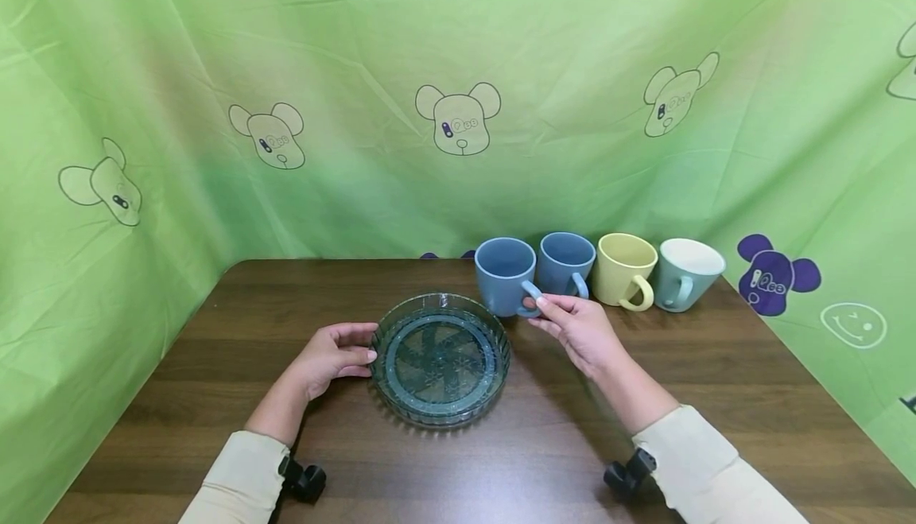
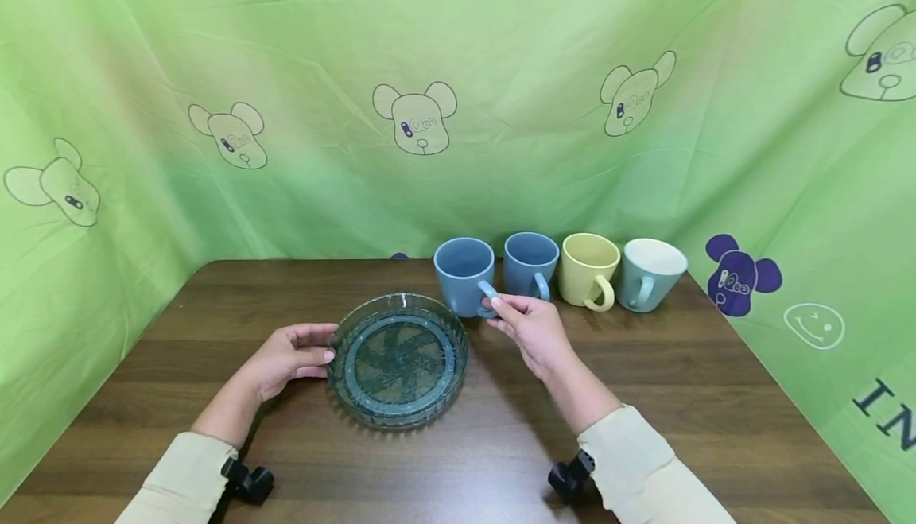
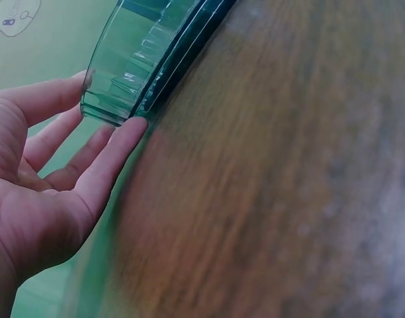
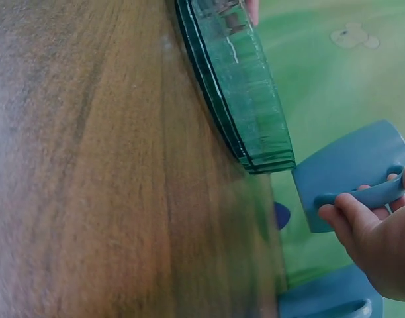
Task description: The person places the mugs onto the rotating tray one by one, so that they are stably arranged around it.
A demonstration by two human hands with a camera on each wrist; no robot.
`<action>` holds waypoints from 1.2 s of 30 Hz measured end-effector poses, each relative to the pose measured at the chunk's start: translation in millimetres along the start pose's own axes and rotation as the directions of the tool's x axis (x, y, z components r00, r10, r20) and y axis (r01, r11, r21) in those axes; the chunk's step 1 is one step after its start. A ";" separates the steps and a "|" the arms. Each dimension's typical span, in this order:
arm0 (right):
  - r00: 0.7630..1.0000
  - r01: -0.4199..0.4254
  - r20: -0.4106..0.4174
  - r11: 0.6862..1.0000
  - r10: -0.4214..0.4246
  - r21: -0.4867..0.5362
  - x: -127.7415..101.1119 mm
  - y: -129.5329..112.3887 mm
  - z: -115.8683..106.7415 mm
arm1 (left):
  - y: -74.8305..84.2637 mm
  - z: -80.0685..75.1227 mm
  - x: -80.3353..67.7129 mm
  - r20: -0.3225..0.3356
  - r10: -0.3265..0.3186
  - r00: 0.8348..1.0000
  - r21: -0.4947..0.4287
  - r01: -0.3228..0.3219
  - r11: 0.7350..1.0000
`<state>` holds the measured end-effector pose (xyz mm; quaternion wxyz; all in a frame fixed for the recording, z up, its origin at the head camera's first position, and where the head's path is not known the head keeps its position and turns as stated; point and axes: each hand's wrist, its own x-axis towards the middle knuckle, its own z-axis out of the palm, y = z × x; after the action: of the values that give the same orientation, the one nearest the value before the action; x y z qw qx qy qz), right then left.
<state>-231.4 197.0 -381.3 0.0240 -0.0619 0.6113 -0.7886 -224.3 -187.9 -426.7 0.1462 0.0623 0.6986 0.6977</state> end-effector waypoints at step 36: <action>0.990 -0.023 0.139 0.999 0.026 -0.025 -4.5 -15.3 22.0 | -2.9 -1.3 -0.1 0.021 0.007 1.000 -0.028 -0.007 1.000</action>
<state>-223.6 180.2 -361.5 0.0755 -0.1098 0.6179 -0.7749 -224.3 -189.2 -429.6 0.1518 0.0700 0.6869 0.7073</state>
